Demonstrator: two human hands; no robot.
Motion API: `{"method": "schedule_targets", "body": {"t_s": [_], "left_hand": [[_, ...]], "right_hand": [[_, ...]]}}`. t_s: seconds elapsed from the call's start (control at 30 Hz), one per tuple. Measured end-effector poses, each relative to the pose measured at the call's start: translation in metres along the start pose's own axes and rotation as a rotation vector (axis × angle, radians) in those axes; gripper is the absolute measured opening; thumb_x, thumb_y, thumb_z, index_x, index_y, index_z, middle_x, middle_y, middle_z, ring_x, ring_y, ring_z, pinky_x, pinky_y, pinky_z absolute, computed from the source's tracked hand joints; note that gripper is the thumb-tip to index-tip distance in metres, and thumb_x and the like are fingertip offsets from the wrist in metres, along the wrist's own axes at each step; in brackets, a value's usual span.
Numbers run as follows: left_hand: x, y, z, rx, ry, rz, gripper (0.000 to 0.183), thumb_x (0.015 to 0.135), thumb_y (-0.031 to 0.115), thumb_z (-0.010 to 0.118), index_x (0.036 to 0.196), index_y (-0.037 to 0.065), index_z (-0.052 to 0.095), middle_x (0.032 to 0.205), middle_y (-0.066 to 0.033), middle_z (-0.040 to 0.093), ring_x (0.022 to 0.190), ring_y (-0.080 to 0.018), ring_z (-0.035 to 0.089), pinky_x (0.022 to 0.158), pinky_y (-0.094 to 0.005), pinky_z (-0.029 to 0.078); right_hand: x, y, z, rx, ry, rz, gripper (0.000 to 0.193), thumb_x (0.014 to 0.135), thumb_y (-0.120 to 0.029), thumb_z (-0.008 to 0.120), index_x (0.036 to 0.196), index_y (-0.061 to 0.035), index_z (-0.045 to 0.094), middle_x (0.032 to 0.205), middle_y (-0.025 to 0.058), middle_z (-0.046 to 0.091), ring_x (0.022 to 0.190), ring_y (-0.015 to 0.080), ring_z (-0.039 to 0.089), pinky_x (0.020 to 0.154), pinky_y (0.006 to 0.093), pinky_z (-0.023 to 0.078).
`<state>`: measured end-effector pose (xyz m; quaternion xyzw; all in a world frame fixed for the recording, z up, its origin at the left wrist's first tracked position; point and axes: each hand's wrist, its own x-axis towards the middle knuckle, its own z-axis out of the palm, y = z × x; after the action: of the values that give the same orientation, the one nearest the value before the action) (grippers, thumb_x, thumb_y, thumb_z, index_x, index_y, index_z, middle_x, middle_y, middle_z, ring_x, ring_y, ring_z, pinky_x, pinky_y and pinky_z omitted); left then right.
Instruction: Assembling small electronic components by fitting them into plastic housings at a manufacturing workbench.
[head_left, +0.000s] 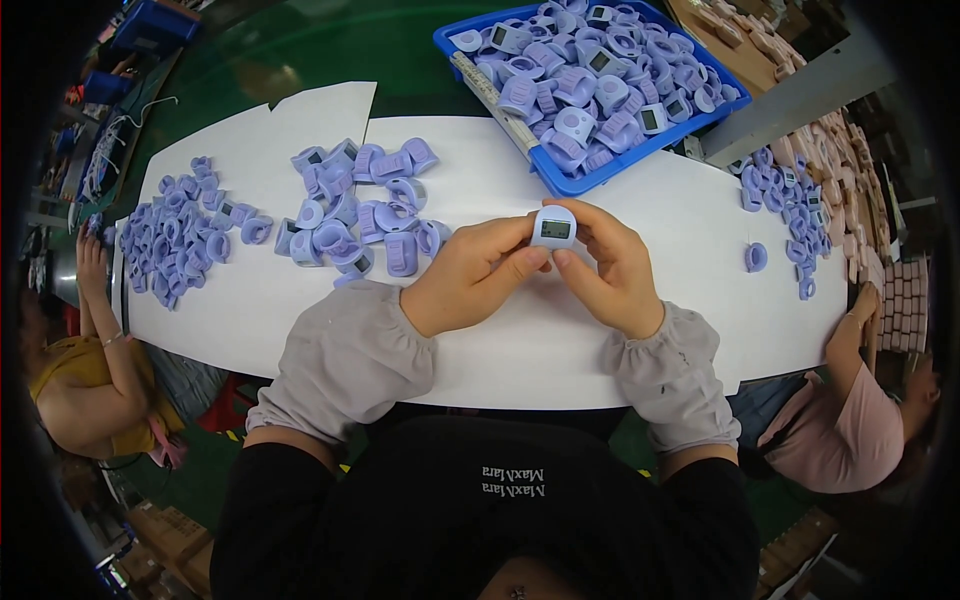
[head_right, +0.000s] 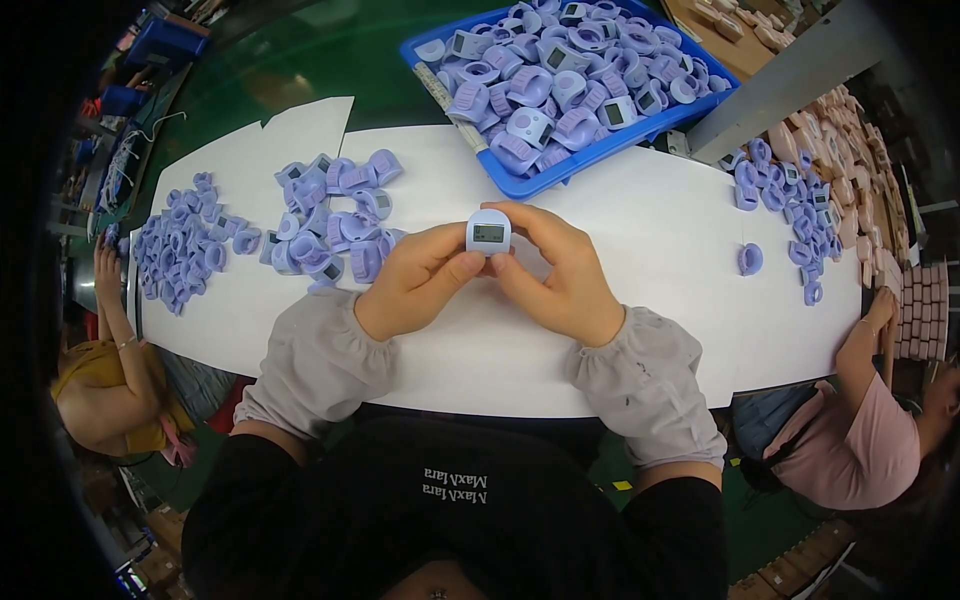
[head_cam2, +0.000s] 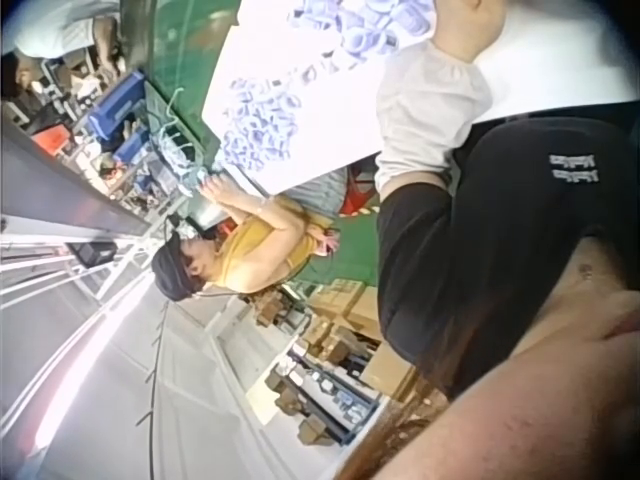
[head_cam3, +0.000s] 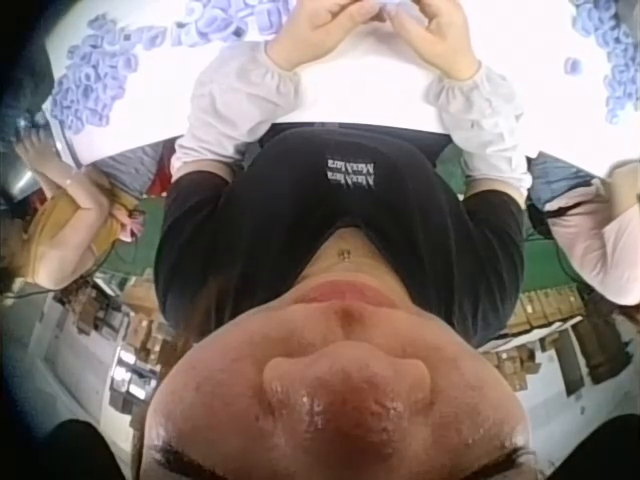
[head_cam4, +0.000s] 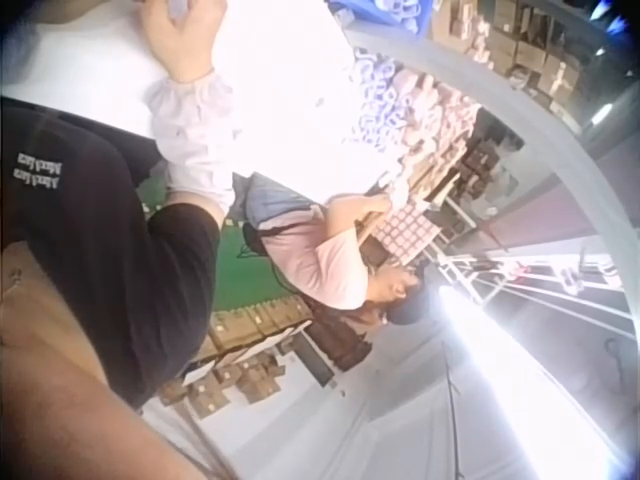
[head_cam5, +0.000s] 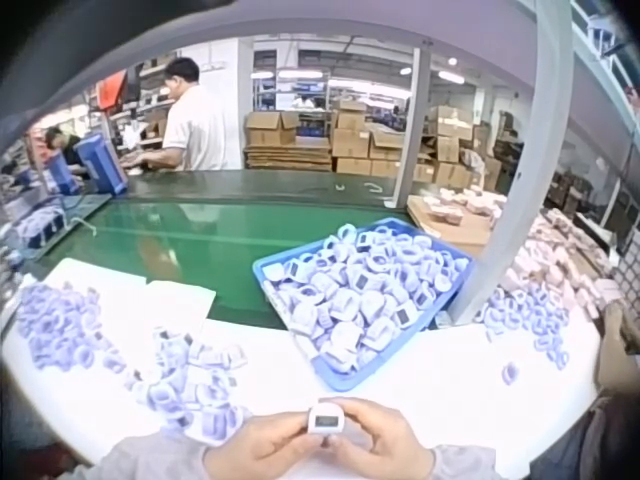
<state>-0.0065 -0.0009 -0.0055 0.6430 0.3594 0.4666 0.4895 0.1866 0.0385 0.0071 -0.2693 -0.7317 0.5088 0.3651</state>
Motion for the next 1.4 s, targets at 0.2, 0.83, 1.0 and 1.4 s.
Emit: {"method": "schedule_targets", "body": {"t_s": [0.2,0.83,1.0,1.4], "left_hand": [[0.0,0.002,-0.001,0.027,0.0,0.004,0.029,0.094,0.011,0.054,0.12,-0.002,0.056,0.094,-0.0119,0.065,0.082,-0.0185,0.064,0.071,-0.0287,0.05],[0.0,0.051,-0.049,0.873,0.115,-0.125,0.023,0.083,0.023,0.071,0.074,0.003,0.064,0.054,-0.0063,0.057,0.044,-0.0174,0.052,0.043,-0.0306,0.036],[-0.01,0.04,-0.054,1.058,0.132,-0.252,0.031,0.075,0.029,0.075,0.063,0.003,0.062,0.058,-0.0114,0.059,0.051,-0.0269,0.057,0.048,-0.0355,0.041],[-0.001,0.036,-0.037,0.839,0.071,-0.072,0.02,0.078,0.019,0.072,0.083,0.001,0.066,0.072,-0.0102,0.062,0.065,-0.0225,0.061,0.056,-0.0326,0.047]], "right_hand": [[0.001,0.0,0.0,-0.013,0.0,-0.008,0.042,0.087,-0.003,0.058,0.127,0.0061,0.048,0.114,0.0129,0.059,0.107,0.02,0.056,0.096,0.0324,0.042],[0.026,-0.016,-0.016,-0.561,0.356,-0.185,0.047,0.081,-0.003,0.065,0.125,0.0032,0.052,0.111,0.0128,0.062,0.103,0.0211,0.058,0.092,0.0326,0.043],[0.07,-0.022,-0.04,-0.995,0.439,-0.319,0.045,0.08,-0.008,0.068,0.123,-0.0005,0.055,0.115,0.0156,0.059,0.103,0.0291,0.057,0.088,0.0342,0.044],[0.02,-0.016,-0.001,-0.535,0.277,-0.291,0.032,0.085,-0.002,0.057,0.117,0.0029,0.057,0.116,0.0177,0.06,0.101,0.0261,0.06,0.087,0.0318,0.045]]}}
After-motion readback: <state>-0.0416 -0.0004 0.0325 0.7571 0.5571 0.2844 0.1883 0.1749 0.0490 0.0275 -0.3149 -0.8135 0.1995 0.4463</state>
